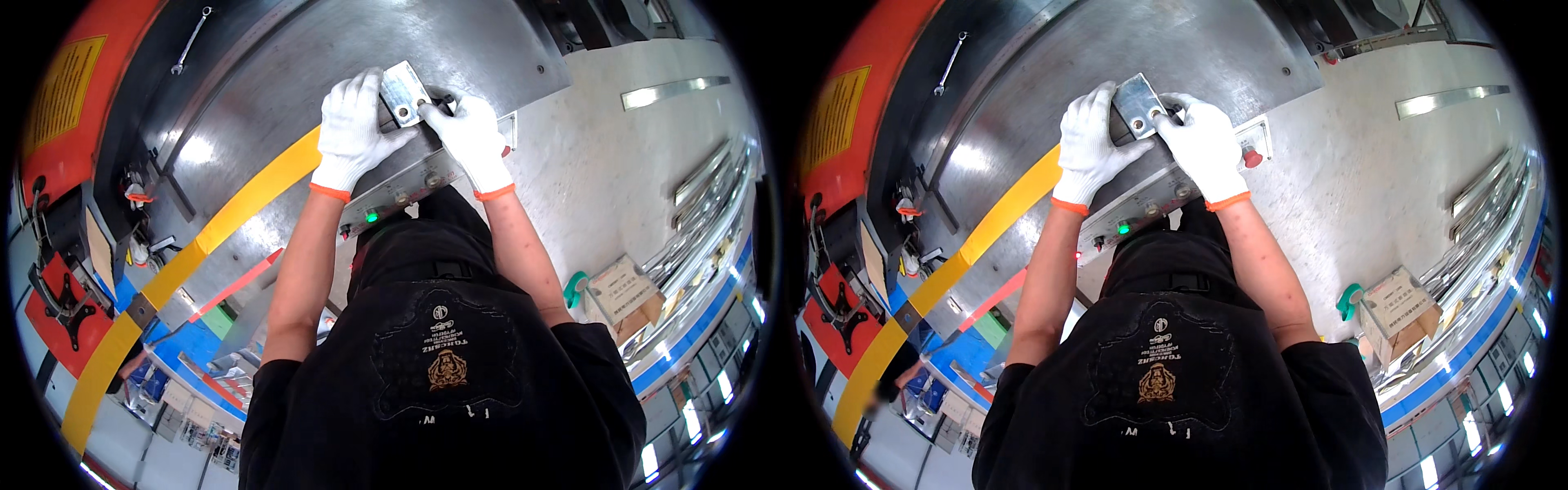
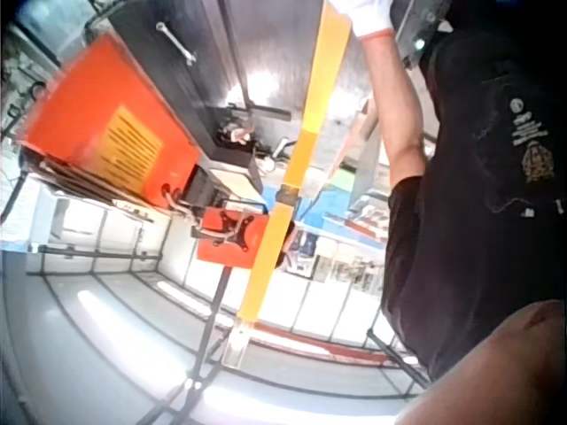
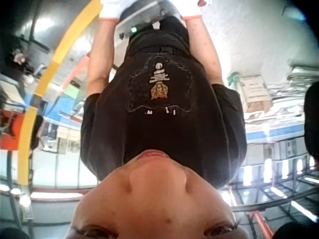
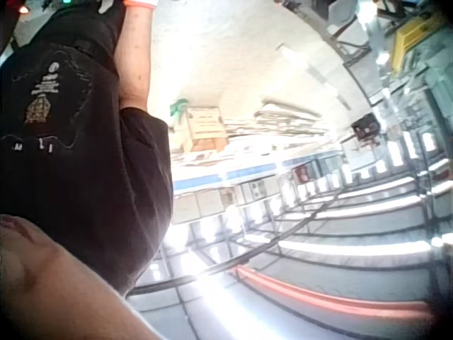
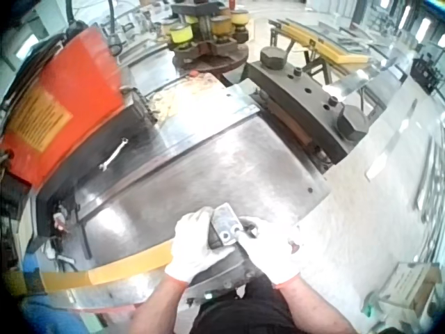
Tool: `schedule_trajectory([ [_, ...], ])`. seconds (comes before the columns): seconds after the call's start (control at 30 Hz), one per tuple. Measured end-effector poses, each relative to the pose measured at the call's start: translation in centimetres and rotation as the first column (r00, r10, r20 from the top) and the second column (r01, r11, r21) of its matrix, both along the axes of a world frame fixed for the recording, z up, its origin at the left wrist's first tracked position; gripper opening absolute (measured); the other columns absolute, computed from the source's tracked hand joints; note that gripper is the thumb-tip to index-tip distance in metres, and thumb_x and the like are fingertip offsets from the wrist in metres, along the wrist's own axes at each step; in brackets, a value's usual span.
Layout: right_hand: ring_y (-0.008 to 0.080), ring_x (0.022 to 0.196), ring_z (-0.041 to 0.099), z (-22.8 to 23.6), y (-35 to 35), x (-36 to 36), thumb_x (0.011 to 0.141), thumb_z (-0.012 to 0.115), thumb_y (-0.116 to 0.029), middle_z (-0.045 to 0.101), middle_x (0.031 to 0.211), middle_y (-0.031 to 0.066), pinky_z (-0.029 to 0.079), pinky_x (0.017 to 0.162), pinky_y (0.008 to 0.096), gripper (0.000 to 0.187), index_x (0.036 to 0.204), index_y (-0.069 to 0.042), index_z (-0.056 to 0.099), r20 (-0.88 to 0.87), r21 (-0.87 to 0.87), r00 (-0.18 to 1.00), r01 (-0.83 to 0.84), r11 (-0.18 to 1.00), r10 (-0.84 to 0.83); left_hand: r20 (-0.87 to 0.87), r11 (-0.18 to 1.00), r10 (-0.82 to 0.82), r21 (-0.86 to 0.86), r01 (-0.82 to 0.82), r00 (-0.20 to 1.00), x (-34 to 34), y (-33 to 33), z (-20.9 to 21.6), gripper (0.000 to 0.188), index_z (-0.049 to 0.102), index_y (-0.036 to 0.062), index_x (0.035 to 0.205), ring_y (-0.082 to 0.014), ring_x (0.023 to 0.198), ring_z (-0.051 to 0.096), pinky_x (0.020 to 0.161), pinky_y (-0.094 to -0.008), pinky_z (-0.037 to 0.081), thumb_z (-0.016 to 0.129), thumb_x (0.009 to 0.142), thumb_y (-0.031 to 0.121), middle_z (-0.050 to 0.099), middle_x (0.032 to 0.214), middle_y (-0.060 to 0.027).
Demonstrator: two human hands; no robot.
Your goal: The person places colored metal strips into a bending machine, marks them with a pen, and bends them using the machine. The person repeats this process with multiple strips of different colors.
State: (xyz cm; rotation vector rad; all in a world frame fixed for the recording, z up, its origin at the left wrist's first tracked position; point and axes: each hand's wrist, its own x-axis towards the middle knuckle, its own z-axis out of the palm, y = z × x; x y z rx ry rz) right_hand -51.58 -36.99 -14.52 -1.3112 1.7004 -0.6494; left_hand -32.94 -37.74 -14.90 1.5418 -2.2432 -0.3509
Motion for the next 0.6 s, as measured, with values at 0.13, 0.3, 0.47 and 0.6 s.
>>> schedule_trajectory([
  [0.13,0.0109,0.074,0.062,1.3,-0.1,-1.5,0.084,0.073,-0.017,0.071,0.082,0.0046,0.049,0.068,0.0253,0.032,0.110,0.002,0.071,0.306,-0.081,0.945,0.149,0.985,-0.118,0.011,1.000,0.017,-0.006,-0.017,1.000,0.2,0.1,-0.2,0.094,0.049,0.0035,0.133,-0.0357,0.115,0.054,0.100,-0.0465,0.043,0.090,0.057,0.041,0.058,0.128,-0.0152],
  [0.3,0.0067,0.058,0.054,6.7,-1.4,-5.9,0.095,0.055,-0.010,0.065,0.081,0.0078,0.040,0.049,0.0194,0.032,0.122,0.005,0.061,0.572,0.003,0.721,0.475,0.880,-0.391,-0.007,0.999,-0.001,-0.041,0.001,1.000,0.5,0.5,0.2,0.096,0.046,0.0034,0.136,-0.0367,0.117,0.053,0.101,-0.0470,0.043,0.090,0.059,0.041,0.055,0.130,-0.0175],
  [0.47,0.0131,0.062,0.057,6.6,-1.0,-7.0,0.095,0.051,-0.009,0.064,0.089,0.0153,0.042,0.050,0.0227,0.034,0.123,0.009,0.058,0.697,0.050,0.633,0.426,0.903,-0.337,-0.041,1.000,0.002,0.005,-0.002,0.999,0.6,0.5,0.2,0.097,0.045,0.0019,0.137,-0.0354,0.121,0.051,0.102,-0.0470,0.042,0.090,0.060,0.040,0.055,0.131,-0.0170],
  [0.6,0.0206,0.078,0.062,5.6,-0.3,-7.6,0.098,0.048,-0.027,0.063,0.097,0.0189,0.049,0.059,0.0300,0.043,0.120,0.009,0.058,0.832,0.163,0.422,0.433,0.887,-0.359,-0.042,1.000,0.006,-0.022,-0.007,0.999,0.6,0.6,0.3,0.096,0.045,0.0023,0.137,-0.0345,0.121,0.051,0.101,-0.0461,0.042,0.090,0.061,0.040,0.056,0.129,-0.0163],
])
